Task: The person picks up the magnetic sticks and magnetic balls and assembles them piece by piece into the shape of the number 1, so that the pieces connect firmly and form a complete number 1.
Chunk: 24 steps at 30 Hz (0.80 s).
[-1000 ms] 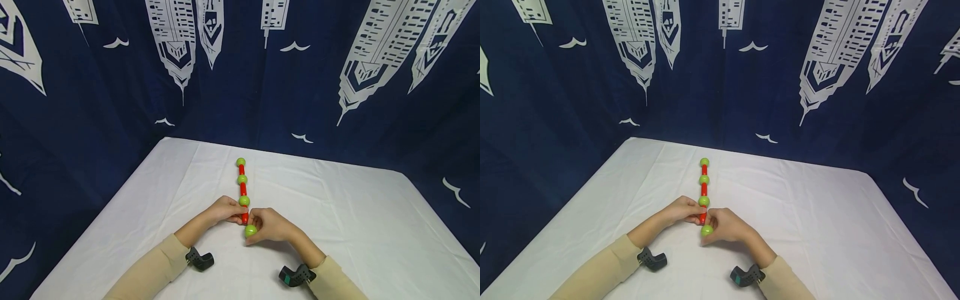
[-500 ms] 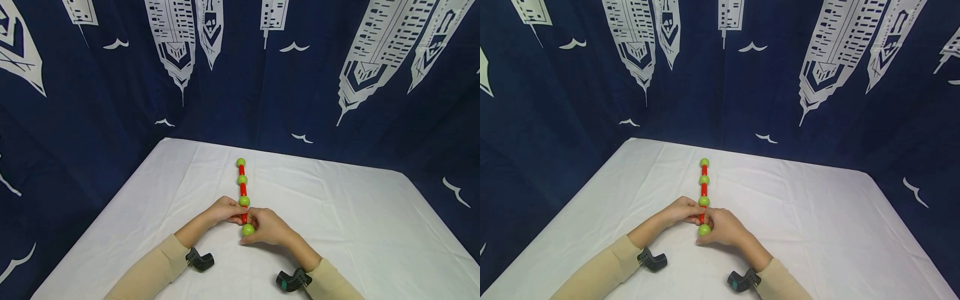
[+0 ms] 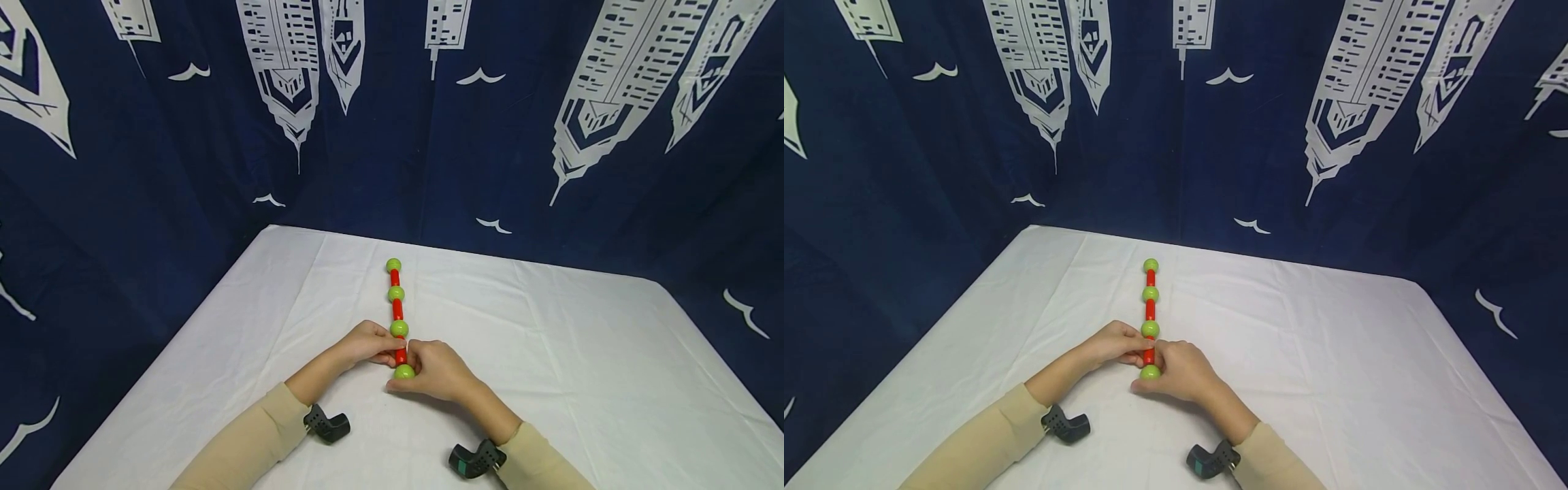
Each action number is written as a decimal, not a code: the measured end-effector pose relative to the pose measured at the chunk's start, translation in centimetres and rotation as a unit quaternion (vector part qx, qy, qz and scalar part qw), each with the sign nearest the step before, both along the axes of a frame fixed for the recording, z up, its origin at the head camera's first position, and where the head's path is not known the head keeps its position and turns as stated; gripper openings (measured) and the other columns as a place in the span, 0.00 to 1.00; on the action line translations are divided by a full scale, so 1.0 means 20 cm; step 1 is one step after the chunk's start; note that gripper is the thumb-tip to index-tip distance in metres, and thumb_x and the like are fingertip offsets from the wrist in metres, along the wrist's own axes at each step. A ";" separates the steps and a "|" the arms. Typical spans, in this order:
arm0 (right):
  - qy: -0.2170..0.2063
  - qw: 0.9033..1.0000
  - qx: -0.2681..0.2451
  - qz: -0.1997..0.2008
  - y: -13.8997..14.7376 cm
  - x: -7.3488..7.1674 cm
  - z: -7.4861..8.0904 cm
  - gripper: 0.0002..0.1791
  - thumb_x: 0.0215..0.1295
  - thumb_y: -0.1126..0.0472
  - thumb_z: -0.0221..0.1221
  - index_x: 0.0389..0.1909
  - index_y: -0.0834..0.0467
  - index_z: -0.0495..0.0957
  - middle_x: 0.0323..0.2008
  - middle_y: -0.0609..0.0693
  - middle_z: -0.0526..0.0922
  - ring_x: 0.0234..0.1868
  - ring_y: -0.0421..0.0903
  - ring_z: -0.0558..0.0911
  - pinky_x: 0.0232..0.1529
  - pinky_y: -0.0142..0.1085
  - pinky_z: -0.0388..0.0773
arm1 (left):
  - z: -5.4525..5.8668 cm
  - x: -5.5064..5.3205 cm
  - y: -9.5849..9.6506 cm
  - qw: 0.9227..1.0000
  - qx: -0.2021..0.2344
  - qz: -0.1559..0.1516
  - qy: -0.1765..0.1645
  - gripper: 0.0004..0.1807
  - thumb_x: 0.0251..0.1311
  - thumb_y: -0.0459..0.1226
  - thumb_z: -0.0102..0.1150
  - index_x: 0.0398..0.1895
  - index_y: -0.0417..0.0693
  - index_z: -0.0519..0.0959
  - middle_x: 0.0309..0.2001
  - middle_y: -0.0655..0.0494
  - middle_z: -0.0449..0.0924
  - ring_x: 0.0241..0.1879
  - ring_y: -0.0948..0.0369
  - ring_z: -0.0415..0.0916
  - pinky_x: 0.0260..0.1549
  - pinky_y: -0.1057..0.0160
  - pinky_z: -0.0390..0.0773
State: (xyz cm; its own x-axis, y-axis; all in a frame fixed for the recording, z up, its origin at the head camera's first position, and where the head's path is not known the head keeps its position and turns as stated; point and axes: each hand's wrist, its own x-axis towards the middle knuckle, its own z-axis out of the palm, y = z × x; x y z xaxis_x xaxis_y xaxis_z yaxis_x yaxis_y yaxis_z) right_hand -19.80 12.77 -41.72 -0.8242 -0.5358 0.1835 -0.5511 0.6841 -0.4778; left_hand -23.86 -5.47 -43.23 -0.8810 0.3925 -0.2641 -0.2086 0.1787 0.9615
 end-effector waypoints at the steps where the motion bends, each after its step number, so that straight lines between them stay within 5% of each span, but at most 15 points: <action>1: 0.002 1.000 -0.001 -0.005 0.00 0.00 0.00 0.25 0.47 0.40 0.73 0.19 0.50 0.68 0.13 0.36 0.65 0.16 0.33 0.63 0.17 0.27 0.58 | 0.00 0.00 0.00 1.000 -0.002 0.001 0.000 0.10 0.61 0.34 0.64 0.30 0.33 0.81 0.18 0.56 0.78 0.18 0.68 0.77 0.21 0.77 0.78; 24: -0.005 1.000 0.005 -0.003 0.00 0.00 -0.01 0.24 0.51 0.39 0.69 0.20 0.50 0.69 0.13 0.36 0.65 0.15 0.32 0.63 0.16 0.27 0.57 | 0.01 0.00 0.01 1.000 -0.012 0.002 0.006 0.10 0.60 0.36 0.66 0.29 0.34 0.81 0.17 0.56 0.78 0.17 0.69 0.76 0.20 0.76 0.77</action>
State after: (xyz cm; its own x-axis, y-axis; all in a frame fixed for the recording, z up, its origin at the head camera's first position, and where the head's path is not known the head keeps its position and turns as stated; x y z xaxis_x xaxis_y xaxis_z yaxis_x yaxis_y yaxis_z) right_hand -19.86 12.84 -41.92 -0.8288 -0.5334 0.1689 -0.5425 0.6921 -0.4762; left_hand -23.80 -5.36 -43.09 -0.8858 0.3820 -0.2633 -0.1984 0.2011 0.9593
